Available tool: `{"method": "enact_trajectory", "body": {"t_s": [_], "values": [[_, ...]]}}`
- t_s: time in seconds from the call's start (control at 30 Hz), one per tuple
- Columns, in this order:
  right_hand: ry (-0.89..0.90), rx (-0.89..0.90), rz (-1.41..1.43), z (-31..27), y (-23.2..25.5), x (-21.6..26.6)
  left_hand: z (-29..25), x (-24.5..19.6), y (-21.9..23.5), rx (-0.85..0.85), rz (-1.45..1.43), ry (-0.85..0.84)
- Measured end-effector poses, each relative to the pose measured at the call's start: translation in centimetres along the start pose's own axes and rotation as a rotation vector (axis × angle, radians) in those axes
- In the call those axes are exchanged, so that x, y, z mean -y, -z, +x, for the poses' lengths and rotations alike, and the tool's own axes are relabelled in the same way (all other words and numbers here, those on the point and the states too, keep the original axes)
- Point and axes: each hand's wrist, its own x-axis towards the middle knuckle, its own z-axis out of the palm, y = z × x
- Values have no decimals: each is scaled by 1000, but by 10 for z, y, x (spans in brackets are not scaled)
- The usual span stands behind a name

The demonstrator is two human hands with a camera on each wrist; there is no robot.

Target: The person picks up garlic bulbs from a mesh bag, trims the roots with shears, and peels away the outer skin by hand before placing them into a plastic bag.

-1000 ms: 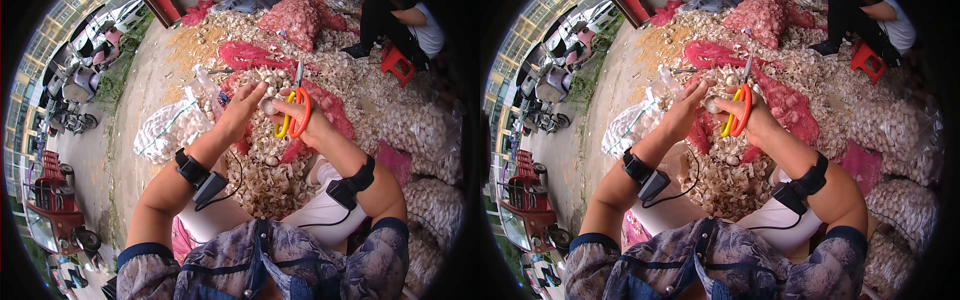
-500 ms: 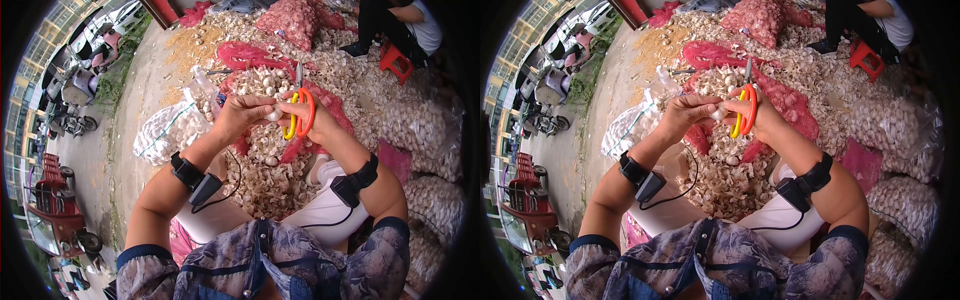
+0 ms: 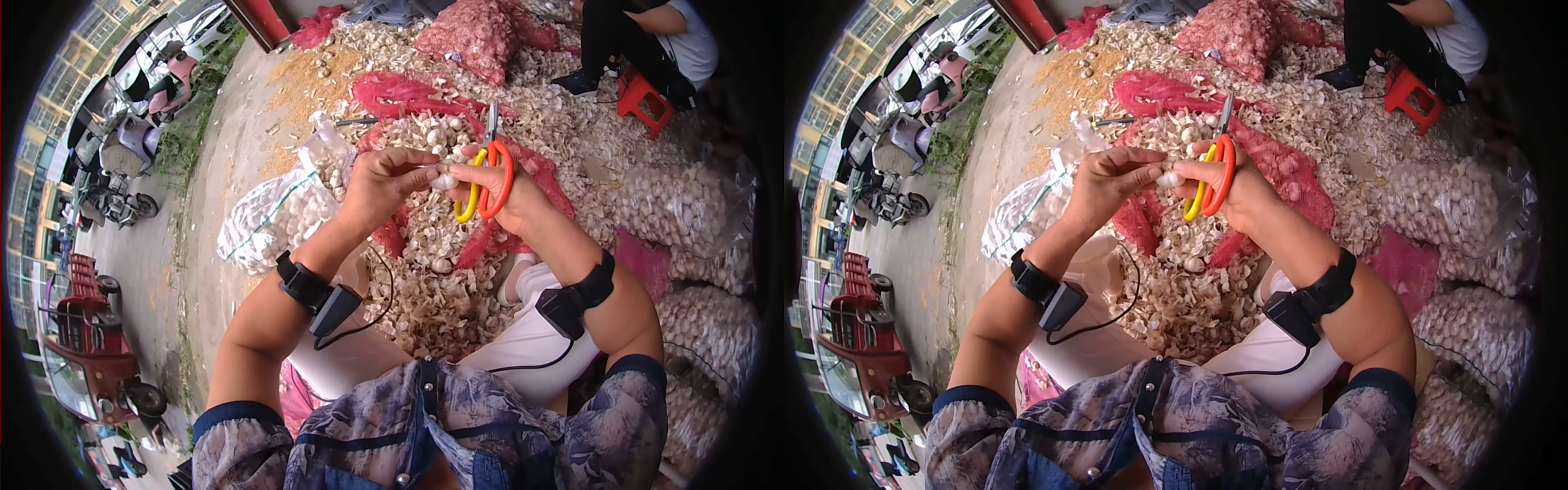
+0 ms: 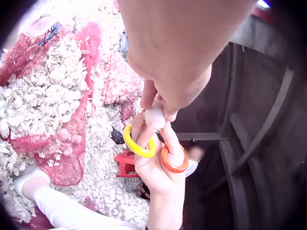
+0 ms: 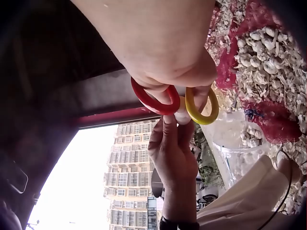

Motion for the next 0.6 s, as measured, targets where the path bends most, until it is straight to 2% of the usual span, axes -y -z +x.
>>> {"method": "enact_trajectory", "body": {"t_s": [0.07,0.13,0.17,0.23,0.27,0.33,0.37,0.43,0.47,0.53,0.57,0.6], "values": [[1,8,-1,0,1,0,0,1,1,16,-2,-22],[10,-11,-36,-2,0,2,-2,0,0,-31,250,-93],[9,-10,-36,-2,0,2,-4,-2,0,-32,251,-91],[4,-14,-79,-3,-1,2,-7,-8,-2,-85,596,-328],[3,-13,-78,-3,-2,1,-7,-9,-3,-85,597,-328],[26,-47,-129,-4,-5,-1,-8,-10,-4,-102,669,-447],[26,-46,-129,-5,-7,0,-8,-9,-6,-102,670,-447],[45,-38,-82,-8,-10,3,-9,-8,-10,-78,210,-208],[47,-40,-82,-6,-9,4,-8,-10,-8,-76,210,-210],[86,-47,-109,-3,-5,5,-8,-17,-3,-29,-184,53],[84,-45,-110,-5,-4,5,-7,-17,-5,-32,-185,53],[102,-56,-102,-6,-5,5,-5,-15,-7,-70,80,-111]]}}
